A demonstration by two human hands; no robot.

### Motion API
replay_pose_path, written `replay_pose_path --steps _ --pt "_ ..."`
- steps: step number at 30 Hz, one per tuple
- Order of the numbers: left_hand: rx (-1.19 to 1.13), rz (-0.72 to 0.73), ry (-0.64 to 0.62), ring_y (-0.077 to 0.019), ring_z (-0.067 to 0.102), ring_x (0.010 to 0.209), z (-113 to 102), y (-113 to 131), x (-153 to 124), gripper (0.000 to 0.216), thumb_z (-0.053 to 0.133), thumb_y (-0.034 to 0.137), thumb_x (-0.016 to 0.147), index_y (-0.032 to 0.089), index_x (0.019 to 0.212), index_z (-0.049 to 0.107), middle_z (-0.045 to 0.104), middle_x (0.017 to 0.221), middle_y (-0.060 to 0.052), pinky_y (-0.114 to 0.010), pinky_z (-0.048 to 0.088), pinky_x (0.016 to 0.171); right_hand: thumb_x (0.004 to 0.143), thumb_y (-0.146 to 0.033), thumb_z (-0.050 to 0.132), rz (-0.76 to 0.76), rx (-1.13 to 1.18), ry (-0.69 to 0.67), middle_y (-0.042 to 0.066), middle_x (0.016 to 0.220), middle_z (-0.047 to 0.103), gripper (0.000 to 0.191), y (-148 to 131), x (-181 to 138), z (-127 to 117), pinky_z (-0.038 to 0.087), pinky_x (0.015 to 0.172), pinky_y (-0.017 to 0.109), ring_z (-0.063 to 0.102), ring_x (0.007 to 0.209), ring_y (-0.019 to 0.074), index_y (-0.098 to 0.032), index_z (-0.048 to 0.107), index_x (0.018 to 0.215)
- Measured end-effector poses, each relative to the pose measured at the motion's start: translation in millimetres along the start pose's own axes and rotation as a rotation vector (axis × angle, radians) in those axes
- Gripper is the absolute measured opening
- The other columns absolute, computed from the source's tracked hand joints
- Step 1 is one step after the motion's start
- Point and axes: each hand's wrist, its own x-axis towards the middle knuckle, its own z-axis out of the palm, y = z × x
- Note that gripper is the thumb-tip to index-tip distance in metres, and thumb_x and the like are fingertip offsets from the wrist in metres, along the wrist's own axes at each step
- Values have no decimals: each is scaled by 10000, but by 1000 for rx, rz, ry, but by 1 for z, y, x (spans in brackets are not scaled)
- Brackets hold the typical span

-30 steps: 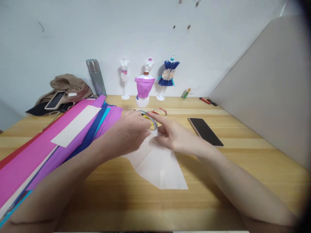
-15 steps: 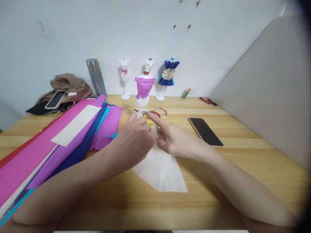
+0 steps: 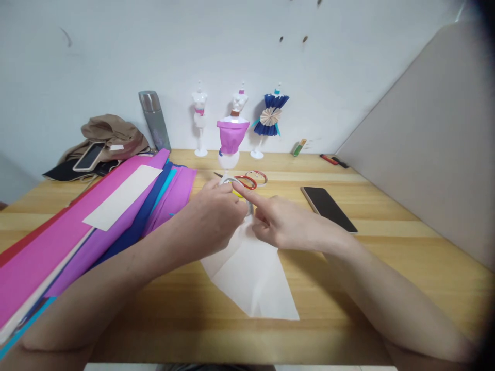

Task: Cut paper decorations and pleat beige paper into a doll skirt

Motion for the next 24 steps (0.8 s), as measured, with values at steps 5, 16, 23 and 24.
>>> replay_pose_path --steps 5,16,23,24 --pt "-273 -115 25 -131 525 619 -10 -17 -2 237 555 147 888 165 656 601 606 659 -7 -251 383 595 843 -282 655 -64 -82 29 59 876 762 857 14 -9 -14 466 636 329 665 698 235 -233 333 1637" --pt "-598 -212 -76 -111 554 660 0 -38 3 188 549 208 843 163 753 707 679 699 16 -250 378 661 935 -500 662 -404 71 289 111 1140 755 355 12 -4 -8 435 1095 523 664 1150 305 -205 749 1114" --pt "-590 -179 -111 -108 539 646 4 -38 4 204 554 243 855 161 777 724 681 694 11 -247 361 635 954 -374 634 -372 192 157 100 1036 744 212 11 4 -2 506 928 421 678 1000 254 -190 734 986" --pt "-585 -168 -113 -107 538 642 5 -38 4 201 552 228 855 157 778 724 678 692 10 -245 358 632 944 -363 639 -353 212 151 97 1028 745 197 9 5 -2 505 911 412 677 981 250 -189 730 965"
